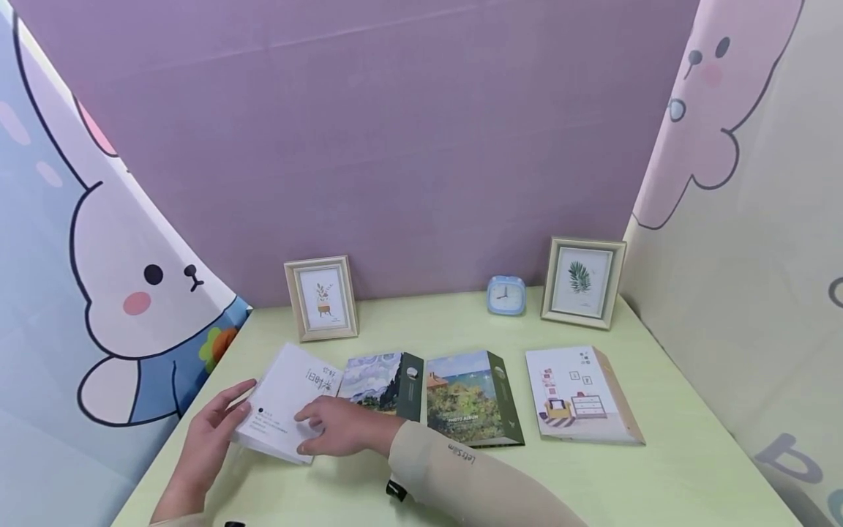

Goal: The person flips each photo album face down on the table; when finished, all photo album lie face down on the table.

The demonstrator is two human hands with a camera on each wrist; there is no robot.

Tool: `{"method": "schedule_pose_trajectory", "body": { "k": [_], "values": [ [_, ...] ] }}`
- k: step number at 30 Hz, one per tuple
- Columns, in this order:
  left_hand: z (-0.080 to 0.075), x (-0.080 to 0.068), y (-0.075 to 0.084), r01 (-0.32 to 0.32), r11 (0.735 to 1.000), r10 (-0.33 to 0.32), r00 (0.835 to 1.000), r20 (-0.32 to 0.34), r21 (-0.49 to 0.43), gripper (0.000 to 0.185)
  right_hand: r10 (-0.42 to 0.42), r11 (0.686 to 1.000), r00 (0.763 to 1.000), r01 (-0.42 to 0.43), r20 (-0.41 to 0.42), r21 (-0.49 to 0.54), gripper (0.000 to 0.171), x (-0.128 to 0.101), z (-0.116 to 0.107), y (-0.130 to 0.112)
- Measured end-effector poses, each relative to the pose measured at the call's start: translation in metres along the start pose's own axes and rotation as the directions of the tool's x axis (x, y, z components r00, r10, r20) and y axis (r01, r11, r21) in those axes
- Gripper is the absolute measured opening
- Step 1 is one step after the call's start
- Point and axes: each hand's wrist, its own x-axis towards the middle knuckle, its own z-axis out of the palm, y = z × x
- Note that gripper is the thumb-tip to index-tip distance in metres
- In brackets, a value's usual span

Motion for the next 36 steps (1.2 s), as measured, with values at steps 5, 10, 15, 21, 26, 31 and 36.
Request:
{"method": "schedule_pose_trajectory", "body": {
  "k": [5,10,15,21,26,31,36],
  "values": [
    [-0.001,-0.002,-0.002,0.005,0.994,-0.004,1.0,0.01,-0.113,0.056,0.014,0.995,1.0,-0.014,0.007,0.097,0.057,0.0,0.001,0.002],
    [-0.002,-0.003,-0.003,0.003,0.971,0.012,0.998,0.062,-0.239,0.057,0.017,0.984,1.0,-0.015,-0.01,0.177,0.061,0.001,0.002,0.002],
    [-0.003,-0.005,-0.002,0.023,0.951,0.021,0.99,0.139,-0.309,0.059,0.014,0.972,0.999,-0.006,-0.032,0.234,0.067,0.001,0.003,0.001],
    [-0.004,-0.003,-0.006,0.034,0.959,0.032,0.974,0.226,-0.281,0.06,-0.018,0.957,0.998,0.037,-0.066,0.288,0.077,0.005,0.003,0.003],
    [0.001,-0.003,-0.007,0.061,0.963,0.015,0.961,0.275,-0.263,0.059,0.006,0.94,0.997,0.019,-0.073,0.341,0.077,0.005,0.003,0.003],
    [0.006,-0.004,-0.005,0.066,0.967,0.006,0.959,0.283,-0.245,0.058,0.025,0.918,0.998,0.003,-0.065,0.397,0.075,0.004,0.002,0.001],
    [0.01,-0.005,-0.008,0.058,0.968,0.015,0.957,0.289,-0.243,0.054,0.007,0.892,0.999,0.011,-0.04,0.453,0.069,0.003,0.001,0.003]
  ]
}}
